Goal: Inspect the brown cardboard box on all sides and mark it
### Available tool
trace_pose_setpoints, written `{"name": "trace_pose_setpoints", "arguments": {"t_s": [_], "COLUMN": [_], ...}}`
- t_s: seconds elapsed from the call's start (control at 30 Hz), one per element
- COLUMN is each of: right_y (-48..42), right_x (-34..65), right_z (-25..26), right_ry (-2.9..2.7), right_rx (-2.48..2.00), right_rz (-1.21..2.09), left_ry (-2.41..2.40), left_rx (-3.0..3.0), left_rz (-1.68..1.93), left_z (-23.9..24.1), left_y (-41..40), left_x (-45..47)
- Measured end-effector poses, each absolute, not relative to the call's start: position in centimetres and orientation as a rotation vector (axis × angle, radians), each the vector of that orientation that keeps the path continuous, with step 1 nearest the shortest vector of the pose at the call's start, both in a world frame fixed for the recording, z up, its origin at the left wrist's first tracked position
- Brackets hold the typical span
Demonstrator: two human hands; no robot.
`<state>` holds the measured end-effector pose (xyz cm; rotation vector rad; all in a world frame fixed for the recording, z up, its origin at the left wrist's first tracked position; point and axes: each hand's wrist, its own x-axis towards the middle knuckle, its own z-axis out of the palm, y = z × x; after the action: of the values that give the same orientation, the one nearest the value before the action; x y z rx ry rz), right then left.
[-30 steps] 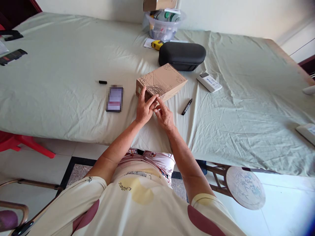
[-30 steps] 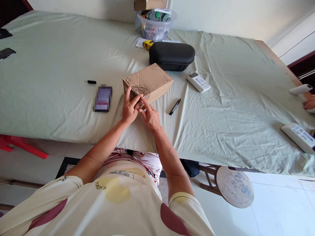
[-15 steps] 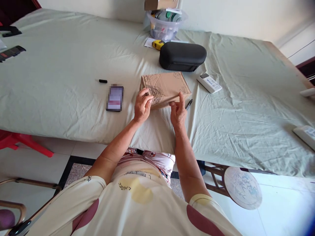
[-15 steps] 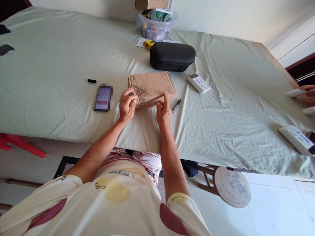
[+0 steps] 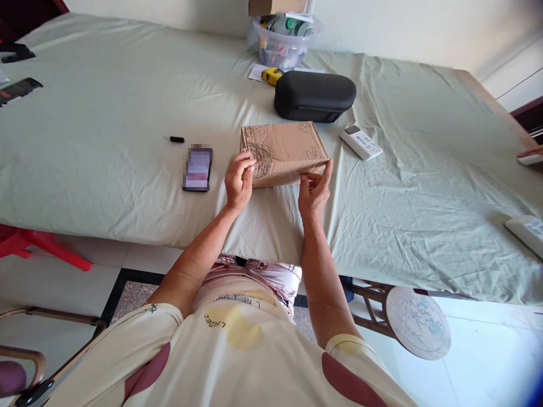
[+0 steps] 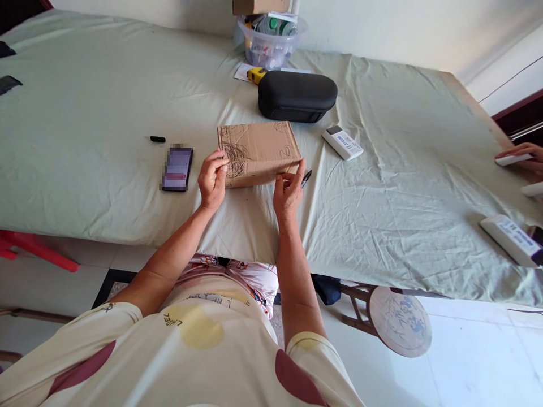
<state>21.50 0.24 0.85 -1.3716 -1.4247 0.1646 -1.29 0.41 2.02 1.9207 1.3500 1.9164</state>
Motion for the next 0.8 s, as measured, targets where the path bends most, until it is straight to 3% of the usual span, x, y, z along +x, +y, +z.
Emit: {"name": "trace_pose_setpoints", "arguments": {"t_s": [0.53, 0.8], "right_y": [0.5, 0.5], "right_x": [21.5, 20.9], "right_z": [0.8, 1.0], "right_ry": [-1.331, -1.178], "right_rx": [-1.423, -1.278], "right_rz": [0.266, 0.219], "left_ry": [1.267, 1.245], "left_rx": [1.511, 1.793], "left_rz": [2.032, 1.941], "left_z": [0.0, -0.3], "left_y": [2.8, 3.1], "left_x": [-3.2, -2.5]}}
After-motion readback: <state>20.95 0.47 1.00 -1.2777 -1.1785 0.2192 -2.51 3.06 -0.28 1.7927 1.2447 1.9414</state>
